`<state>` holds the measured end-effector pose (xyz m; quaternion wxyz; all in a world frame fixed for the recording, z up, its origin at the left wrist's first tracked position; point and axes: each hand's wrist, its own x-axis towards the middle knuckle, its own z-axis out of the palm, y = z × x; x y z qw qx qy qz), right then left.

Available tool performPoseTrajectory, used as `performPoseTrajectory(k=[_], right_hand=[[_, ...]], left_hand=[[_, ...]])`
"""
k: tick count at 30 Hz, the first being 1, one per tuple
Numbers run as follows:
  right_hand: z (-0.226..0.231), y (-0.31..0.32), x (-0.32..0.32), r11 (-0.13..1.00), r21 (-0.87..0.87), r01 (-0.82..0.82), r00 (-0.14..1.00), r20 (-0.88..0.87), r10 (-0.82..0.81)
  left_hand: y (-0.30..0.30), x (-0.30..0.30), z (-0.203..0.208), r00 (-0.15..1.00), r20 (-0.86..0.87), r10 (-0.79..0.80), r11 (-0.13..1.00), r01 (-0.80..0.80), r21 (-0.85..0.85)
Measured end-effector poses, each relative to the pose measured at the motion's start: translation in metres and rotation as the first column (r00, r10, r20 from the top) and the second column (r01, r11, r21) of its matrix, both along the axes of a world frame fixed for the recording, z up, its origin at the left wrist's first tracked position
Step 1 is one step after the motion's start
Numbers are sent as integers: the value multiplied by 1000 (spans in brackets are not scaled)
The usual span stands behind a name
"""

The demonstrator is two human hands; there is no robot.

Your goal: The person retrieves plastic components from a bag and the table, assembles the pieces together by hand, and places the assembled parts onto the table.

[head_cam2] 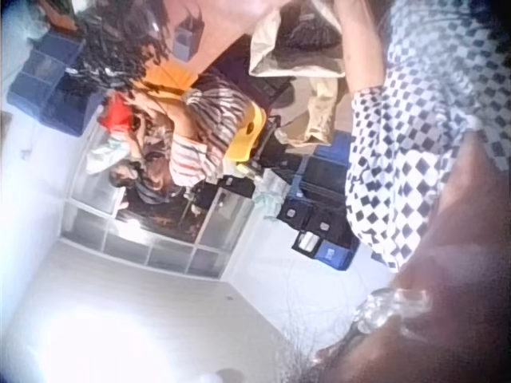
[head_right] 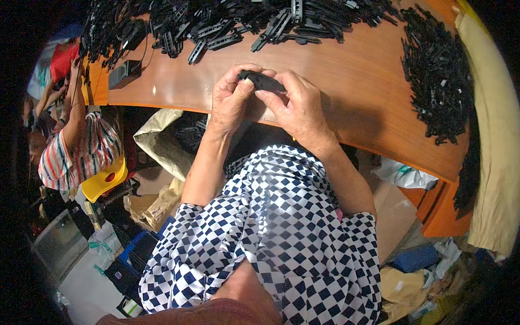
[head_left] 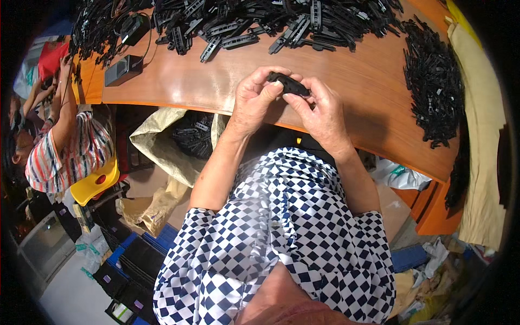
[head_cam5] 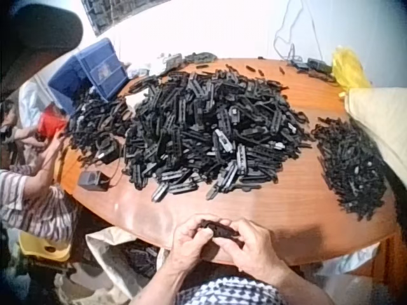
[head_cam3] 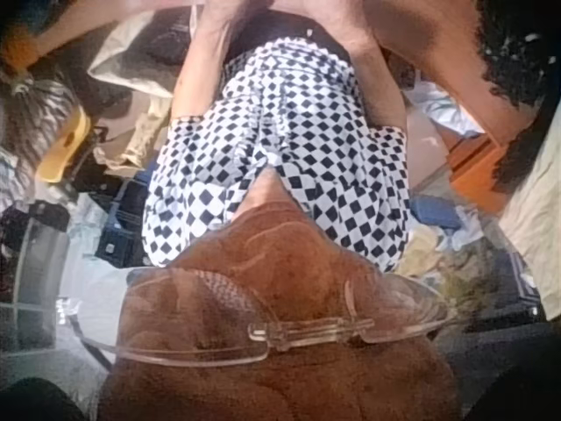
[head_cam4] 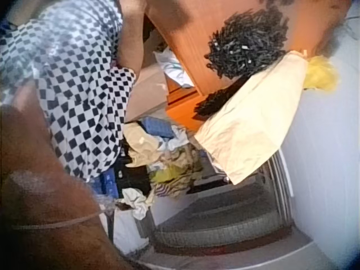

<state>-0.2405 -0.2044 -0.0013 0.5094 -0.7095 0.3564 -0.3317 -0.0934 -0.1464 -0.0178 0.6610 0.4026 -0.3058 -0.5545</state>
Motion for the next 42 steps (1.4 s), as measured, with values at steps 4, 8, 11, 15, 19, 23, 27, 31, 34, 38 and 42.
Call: performPoseTrajectory(k=[4,8,11,15,19,23,27,31,34,38,42], right_hand=[[-3,0,-5,999,-43,30,999,16,-29],[0,0,-9,998,5,58,997,46,-58],[2,2,-13,998,31,46,999,-3,-46],[3,4,-16,998,-58,37,999,24,-36],[15,5,-17,999,-37,24,999,34,-22],[16,6,-14,998,-60,22,1000,18,-21],[17,4,-14,995,-95,10,1000,1,-10],[13,8,-13,988,-155,16,1000,1,-16],[11,9,-16,982,-189,30,999,34,-24],[10,8,-23,977,-193,90,996,20,-88],[12,8,-29,994,-42,103,993,59,-100]], left_hand=[[-3,-1,-8,999,20,-31,999,31,14],[-8,-6,-6,997,71,-40,999,42,-26],[-4,-10,-2,994,-91,-56,998,54,-24],[-1,-11,-3,985,-151,-78,997,75,-26],[-2,-11,-4,989,-140,-43,999,38,-34],[-4,-8,-3,992,-128,-19,999,12,-48],[-5,-7,-2,993,-113,-25,999,20,-39],[0,-6,-1,998,-68,-17,999,14,-31],[2,-9,-1,998,-56,-28,999,26,-34],[-5,-26,2,987,-138,-88,991,72,-111],[-11,-47,13,987,-163,-9,1000,5,-24]])
